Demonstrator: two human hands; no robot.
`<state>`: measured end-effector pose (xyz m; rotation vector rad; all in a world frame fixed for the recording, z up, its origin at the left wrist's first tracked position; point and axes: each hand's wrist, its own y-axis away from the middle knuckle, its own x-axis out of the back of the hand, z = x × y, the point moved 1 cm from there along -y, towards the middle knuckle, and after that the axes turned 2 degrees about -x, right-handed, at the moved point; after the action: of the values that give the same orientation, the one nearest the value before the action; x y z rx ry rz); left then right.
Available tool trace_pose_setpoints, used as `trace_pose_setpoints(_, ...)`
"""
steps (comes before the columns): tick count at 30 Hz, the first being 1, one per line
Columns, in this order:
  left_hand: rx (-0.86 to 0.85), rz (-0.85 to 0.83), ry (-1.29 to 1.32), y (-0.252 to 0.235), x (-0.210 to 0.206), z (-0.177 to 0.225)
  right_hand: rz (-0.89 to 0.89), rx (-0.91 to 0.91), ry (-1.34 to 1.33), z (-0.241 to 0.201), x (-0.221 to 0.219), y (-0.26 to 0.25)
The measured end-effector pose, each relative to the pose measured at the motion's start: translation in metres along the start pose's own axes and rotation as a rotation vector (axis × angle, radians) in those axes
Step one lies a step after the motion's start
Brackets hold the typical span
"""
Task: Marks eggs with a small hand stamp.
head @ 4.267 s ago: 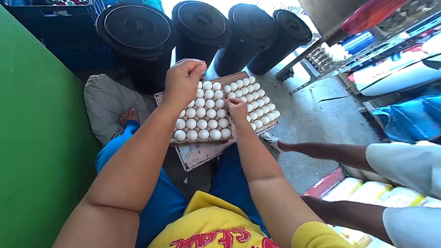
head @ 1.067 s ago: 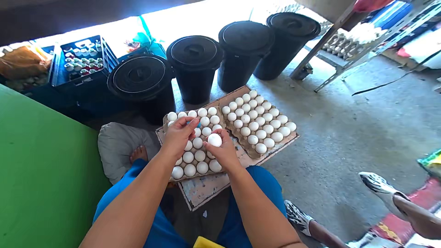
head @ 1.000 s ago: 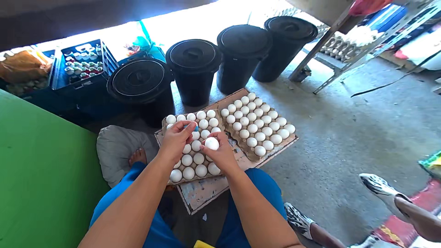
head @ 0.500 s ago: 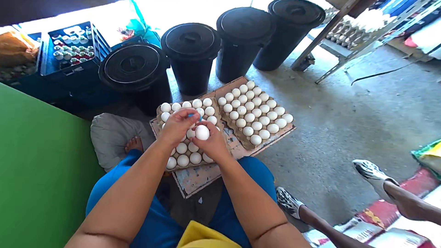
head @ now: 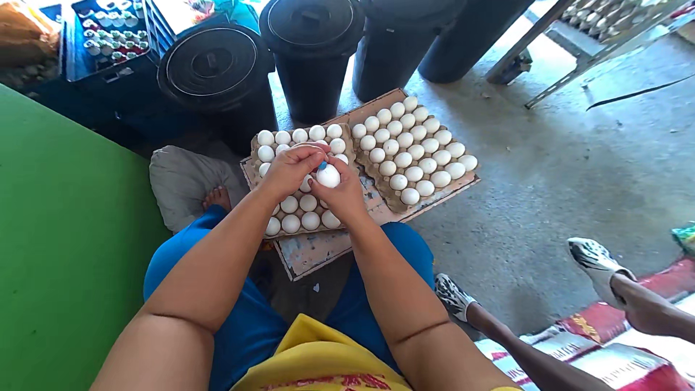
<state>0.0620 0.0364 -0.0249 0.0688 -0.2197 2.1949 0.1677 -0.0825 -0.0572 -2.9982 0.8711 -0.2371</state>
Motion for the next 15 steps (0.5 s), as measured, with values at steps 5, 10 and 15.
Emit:
trace_pose_setpoints(5,-0.397,-0.146,-0.287,0.002,-0.006,0.005,0.024,0.045,0.065,0.0,0.001,0.001)
trace_pose_setpoints(10,-0.336,-0.039,-0.263,-0.001,0.003,-0.001,0.057,0.068,0.061,-0.001,-0.006,0.002)
trace_pose_setpoints(15,-0.415,-0.135,-0.329,0.006,-0.016,0.009,0.073,0.098,0.043,0.001,-0.001,-0.003)
